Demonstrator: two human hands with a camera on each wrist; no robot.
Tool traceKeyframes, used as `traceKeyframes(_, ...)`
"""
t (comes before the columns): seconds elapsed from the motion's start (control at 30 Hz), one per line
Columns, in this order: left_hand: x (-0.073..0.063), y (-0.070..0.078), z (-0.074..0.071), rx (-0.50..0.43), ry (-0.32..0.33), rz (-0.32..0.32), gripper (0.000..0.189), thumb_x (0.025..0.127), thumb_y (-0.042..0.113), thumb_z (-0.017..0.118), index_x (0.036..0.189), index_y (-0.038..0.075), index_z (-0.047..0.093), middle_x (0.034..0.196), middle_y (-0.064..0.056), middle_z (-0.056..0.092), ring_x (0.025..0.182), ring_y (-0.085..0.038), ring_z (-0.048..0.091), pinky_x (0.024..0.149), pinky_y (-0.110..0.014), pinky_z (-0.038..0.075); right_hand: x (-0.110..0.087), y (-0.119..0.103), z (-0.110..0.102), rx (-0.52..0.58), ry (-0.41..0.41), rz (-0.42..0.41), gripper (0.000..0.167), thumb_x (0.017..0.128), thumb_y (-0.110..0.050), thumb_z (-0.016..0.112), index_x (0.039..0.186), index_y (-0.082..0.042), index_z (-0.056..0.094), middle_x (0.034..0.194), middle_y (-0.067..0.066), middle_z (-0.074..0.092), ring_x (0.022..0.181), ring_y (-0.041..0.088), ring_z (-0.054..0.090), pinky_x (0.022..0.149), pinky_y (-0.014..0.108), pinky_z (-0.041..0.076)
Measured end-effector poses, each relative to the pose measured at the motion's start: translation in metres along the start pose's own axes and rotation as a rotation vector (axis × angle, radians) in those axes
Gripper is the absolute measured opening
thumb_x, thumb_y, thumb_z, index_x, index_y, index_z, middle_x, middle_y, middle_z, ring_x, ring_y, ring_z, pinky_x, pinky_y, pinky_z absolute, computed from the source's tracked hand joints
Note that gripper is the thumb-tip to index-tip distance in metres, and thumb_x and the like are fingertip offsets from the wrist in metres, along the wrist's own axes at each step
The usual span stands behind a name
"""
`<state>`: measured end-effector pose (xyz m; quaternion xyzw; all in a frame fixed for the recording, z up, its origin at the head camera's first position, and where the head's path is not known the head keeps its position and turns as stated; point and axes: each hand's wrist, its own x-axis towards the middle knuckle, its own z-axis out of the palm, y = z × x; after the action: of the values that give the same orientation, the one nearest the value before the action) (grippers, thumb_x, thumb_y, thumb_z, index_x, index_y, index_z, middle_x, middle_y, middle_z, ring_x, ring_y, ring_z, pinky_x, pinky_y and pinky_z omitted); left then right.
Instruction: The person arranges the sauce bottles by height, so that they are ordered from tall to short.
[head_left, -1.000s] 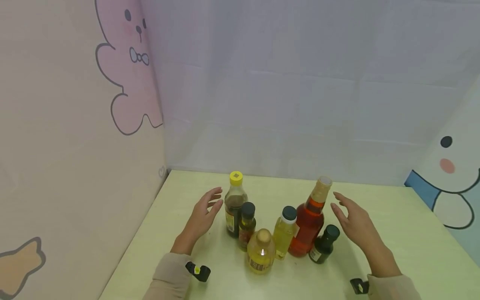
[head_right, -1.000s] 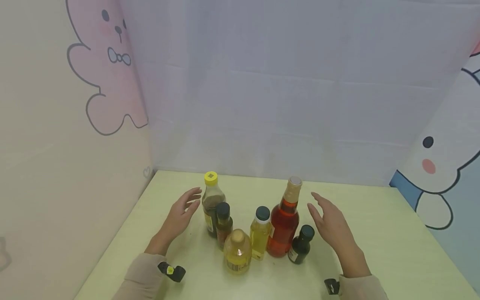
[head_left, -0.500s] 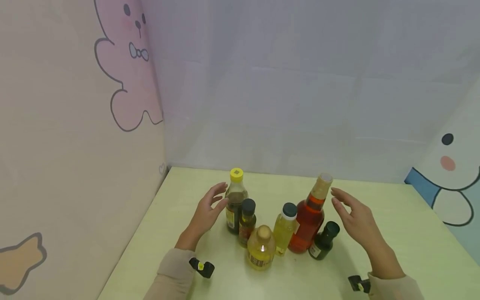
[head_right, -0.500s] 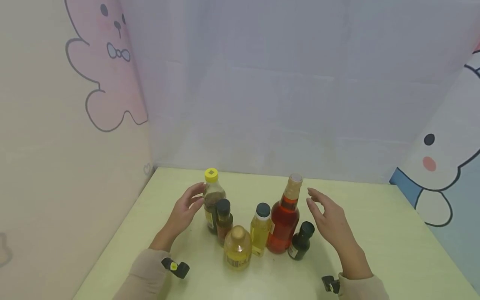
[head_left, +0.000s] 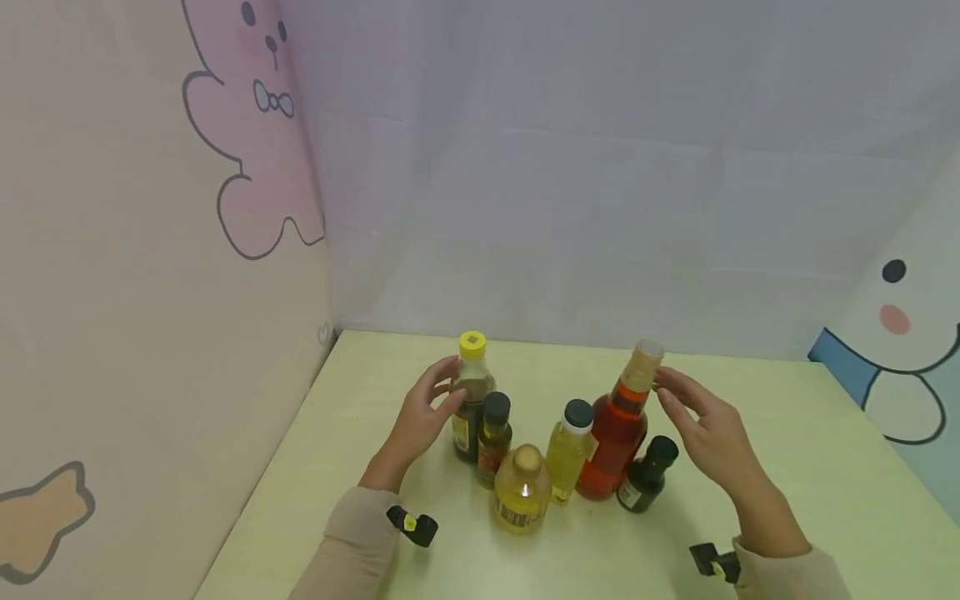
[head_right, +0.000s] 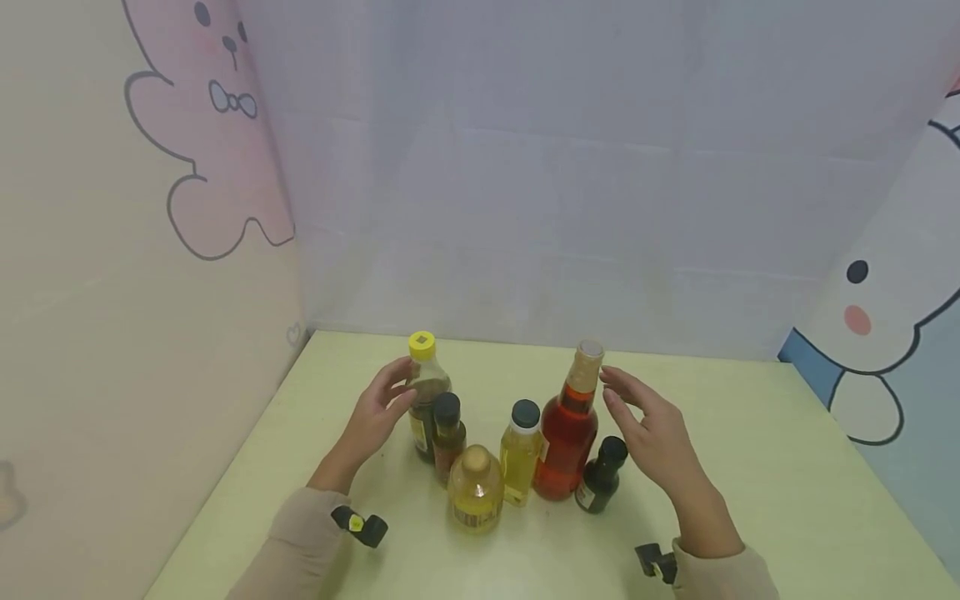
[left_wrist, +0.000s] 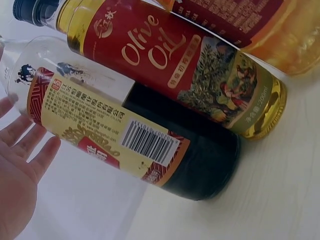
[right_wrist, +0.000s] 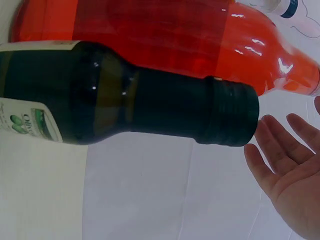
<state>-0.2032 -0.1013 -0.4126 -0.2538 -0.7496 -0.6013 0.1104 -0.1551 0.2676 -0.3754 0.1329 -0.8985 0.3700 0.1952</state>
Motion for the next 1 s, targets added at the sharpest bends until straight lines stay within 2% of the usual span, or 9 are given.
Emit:
traceKeyframes(0.1,0.002,0.0,0.002,0.003,0.004,-0.016,0.049,0.094,-0.003,0.058,0.138,-0.014,0.04,0.13,-0.03,0.051,0.123,-0.043,0.046,0.099,-0.054,0.041,0.0,-0.004,0.001,0.021,0.001,-0.021,0.034,0.101,-0.012,0.054,0.134,-0.003,0.056,0.123,0.015,0.064,0.105,0.0,0.057,0.089,0.022,0.045)
traceKeyframes(0.17,0.004,-0.008,0.004,0.007,0.007,-0.03,0.049,0.094,-0.003,0.059,0.138,-0.012,0.04,0.13,-0.029,0.051,0.124,-0.042,0.046,0.1,-0.055,0.04,0.0,-0.007,0.001,0.041,-0.008,-0.024,0.036,0.1,-0.012,0.056,0.134,-0.003,0.056,0.121,0.014,0.064,0.103,-0.009,0.052,0.087,0.018,0.043)
traceKeyframes(0.23,0.006,-0.018,0.007,0.005,0.01,-0.042,0.05,0.094,-0.001,0.059,0.139,-0.01,0.041,0.131,-0.027,0.051,0.124,-0.04,0.046,0.101,-0.054,0.039,-0.001,-0.009,0.002,0.049,-0.021,-0.013,0.038,0.099,-0.012,0.058,0.136,-0.003,0.054,0.12,0.014,0.065,0.104,-0.003,0.055,0.089,0.029,0.047)
traceKeyframes(0.37,0.008,-0.036,0.011,0.013,0.018,-0.055,0.053,0.093,0.001,0.062,0.141,-0.005,0.042,0.132,-0.023,0.052,0.125,-0.038,0.046,0.101,-0.055,0.038,-0.002,-0.013,0.005,0.068,-0.049,0.021,0.044,0.097,-0.012,0.062,0.138,-0.001,0.051,0.12,0.019,0.063,0.107,0.027,0.061,0.088,0.057,0.047)
traceKeyframes(0.43,0.008,-0.039,0.012,0.017,0.021,-0.047,0.054,0.092,0.004,0.064,0.141,-0.004,0.042,0.132,-0.021,0.053,0.124,-0.036,0.047,0.101,-0.055,0.038,-0.002,-0.015,0.007,0.09,-0.059,0.036,0.047,0.096,-0.012,0.064,0.139,0.001,0.049,0.121,0.021,0.062,0.107,0.038,0.06,0.088,0.061,0.045)
traceKeyframes(0.6,0.008,-0.042,0.015,0.029,0.018,-0.035,0.055,0.093,0.013,0.067,0.141,-0.002,0.044,0.131,-0.017,0.054,0.123,-0.033,0.049,0.101,-0.054,0.038,-0.004,-0.016,0.012,0.105,-0.061,0.045,0.052,0.093,-0.01,0.068,0.139,0.0,0.048,0.119,0.019,0.064,0.106,0.038,0.062,0.088,0.057,0.048)
traceKeyframes(0.7,0.008,-0.041,0.016,0.038,0.026,-0.04,0.055,0.092,0.015,0.068,0.14,-0.001,0.045,0.13,-0.016,0.055,0.122,-0.032,0.049,0.1,-0.054,0.039,-0.003,-0.016,0.014,0.117,-0.054,0.042,0.052,0.091,-0.007,0.07,0.138,0.0,0.049,0.119,0.018,0.064,0.105,0.035,0.062,0.089,0.041,0.051)
traceKeyframes(0.83,0.009,-0.042,0.016,0.039,0.028,-0.034,0.055,0.092,0.015,0.068,0.139,-0.002,0.046,0.129,-0.016,0.056,0.122,-0.032,0.049,0.1,-0.054,0.039,-0.003,-0.017,0.016,0.15,-0.053,0.06,0.052,0.09,-0.006,0.071,0.137,0.0,0.05,0.121,0.019,0.063,0.106,0.034,0.062,0.086,0.02,0.047)
traceKeyframes(1.0,0.01,-0.041,0.015,0.036,0.02,-0.049,0.054,0.093,0.014,0.067,0.14,0.0,0.045,0.13,-0.014,0.056,0.122,-0.031,0.049,0.101,-0.053,0.038,-0.001,-0.017,0.019,0.168,-0.045,0.072,0.053,0.089,-0.005,0.071,0.137,-0.001,0.05,0.121,0.018,0.063,0.107,0.03,0.062,0.087,0.027,0.051)
